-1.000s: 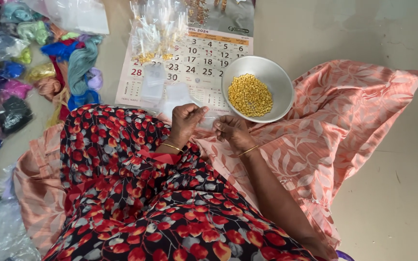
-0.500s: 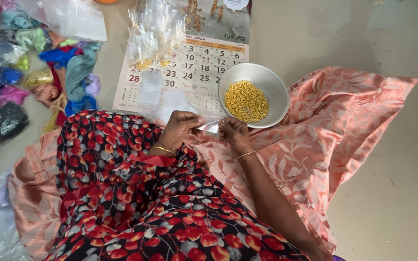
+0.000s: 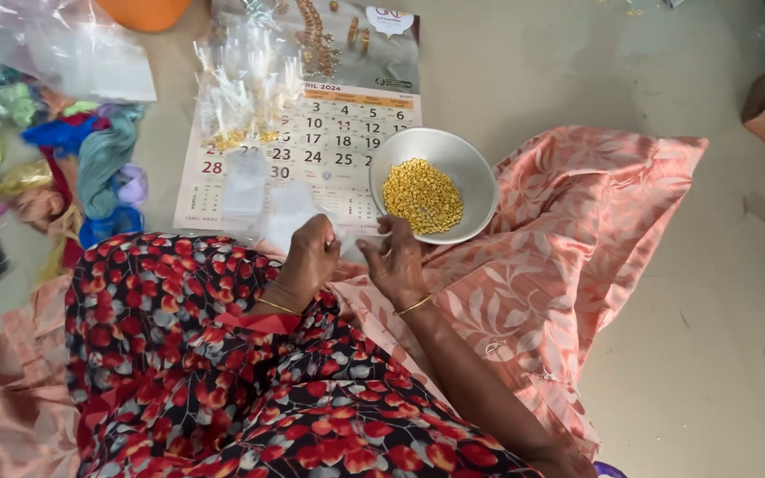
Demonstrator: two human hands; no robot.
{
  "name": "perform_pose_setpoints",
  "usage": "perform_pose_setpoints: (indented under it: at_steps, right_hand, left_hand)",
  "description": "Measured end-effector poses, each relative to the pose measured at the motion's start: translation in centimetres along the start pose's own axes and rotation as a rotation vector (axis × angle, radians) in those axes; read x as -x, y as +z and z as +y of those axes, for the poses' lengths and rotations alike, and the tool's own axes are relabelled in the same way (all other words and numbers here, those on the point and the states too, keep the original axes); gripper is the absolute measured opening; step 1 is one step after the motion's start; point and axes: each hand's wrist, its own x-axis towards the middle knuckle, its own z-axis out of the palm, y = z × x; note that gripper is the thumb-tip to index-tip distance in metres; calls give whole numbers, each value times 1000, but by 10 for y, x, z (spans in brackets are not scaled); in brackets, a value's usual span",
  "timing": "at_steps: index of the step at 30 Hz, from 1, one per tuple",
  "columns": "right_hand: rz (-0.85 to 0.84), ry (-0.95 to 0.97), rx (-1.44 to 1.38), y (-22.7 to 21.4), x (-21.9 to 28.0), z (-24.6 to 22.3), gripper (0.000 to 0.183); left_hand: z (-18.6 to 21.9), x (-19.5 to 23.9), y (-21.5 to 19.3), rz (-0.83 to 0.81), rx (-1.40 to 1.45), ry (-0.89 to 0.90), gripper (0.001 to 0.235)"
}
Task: The person sits on the floor and repeatedly picks small yellow beads from a metal bowl, places them into small clear plastic bags, and sets the filled bags aside on a calendar. The person continues this process throughout the clip.
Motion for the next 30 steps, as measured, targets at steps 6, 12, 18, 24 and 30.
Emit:
perform_pose_setpoints:
  at_steps: [6, 12, 18, 24, 30]
  right_hand:
    - [-337, 409, -150, 12, 0, -1, 42]
    - [-290, 411, -188, 15, -1, 13, 33]
    - [-202, 199, -9, 8, -5, 18, 23]
    - [-379, 269, -175, -19, -45, 33, 22]
    - [-328, 56, 307, -34, -80, 132, 23]
  left_hand:
    - [-20, 9, 14, -223, -70, 113, 27]
    - [-25, 7, 17, -243, -13, 155, 34]
    - [1, -10, 2, -335, 84, 35, 46]
    - [-5, -19, -6, -338, 49, 117, 26]
    - [-21, -33, -8, -293, -139, 109, 15]
